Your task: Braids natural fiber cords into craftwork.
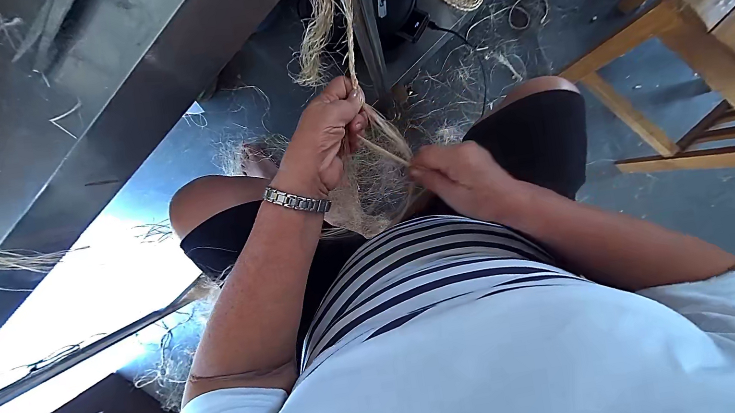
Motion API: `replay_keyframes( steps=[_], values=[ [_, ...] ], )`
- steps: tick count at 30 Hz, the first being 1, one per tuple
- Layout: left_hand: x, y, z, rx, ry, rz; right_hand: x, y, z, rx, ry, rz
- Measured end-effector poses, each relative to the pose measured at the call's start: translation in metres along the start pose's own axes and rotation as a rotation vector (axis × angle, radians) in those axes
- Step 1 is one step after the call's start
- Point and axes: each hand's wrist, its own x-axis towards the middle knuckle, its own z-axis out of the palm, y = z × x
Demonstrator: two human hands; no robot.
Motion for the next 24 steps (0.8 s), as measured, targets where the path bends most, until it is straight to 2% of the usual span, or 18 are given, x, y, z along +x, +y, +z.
replay_keyframes(
  steps=[2, 4, 9, 12, 14, 16, 18, 19, 20, 21, 24],
  values=[
    [-0.001, 0.0, -0.01, -0.034, 0.012, 0.011, -0.026, 0.006, -0.027, 0.009, 0.044, 0.023],
    [-0.003, 0.0, -0.017, -0.084, 0.035, 0.015, -0.053, 0.007, -0.064, -0.041, 0.047, 0.138],
    [-0.003, 0.002, -0.016, -0.036, 0.024, -0.017, -0.13, 0.041, -0.141, -0.228, -0.02, 0.726],
    [-0.003, 0.001, -0.013, 0.027, 0.03, -0.021, -0.2, 0.095, -0.151, -0.244, 0.047, 1.144],
    [-0.002, 0.001, -0.015, 0.016, 0.038, -0.019, -0.256, 0.134, -0.145, -0.264, 0.016, 1.378],
    [-0.003, 0.002, -0.016, 0.002, 0.048, -0.019, -0.289, 0.147, -0.132, -0.332, -0.087, 1.57],
    [-0.006, 0.004, -0.014, 0.03, 0.056, -0.009, -0.296, 0.152, -0.122, -0.473, -0.298, 1.708],
    [-0.007, 0.005, -0.012, 0.049, 0.057, -0.001, -0.288, 0.149, -0.119, -0.534, -0.363, 1.739],
    [-0.007, 0.006, -0.011, 0.064, 0.057, 0.007, -0.271, 0.137, -0.121, -0.56, -0.346, 1.707],
    [-0.007, 0.006, -0.01, 0.075, 0.054, 0.012, -0.251, 0.123, -0.127, -0.556, -0.24, 1.596],
    [-0.006, 0.004, -0.008, 0.077, 0.032, 0.03, -0.178, 0.095, -0.147, -0.601, 0.15, 1.015]
  ],
)
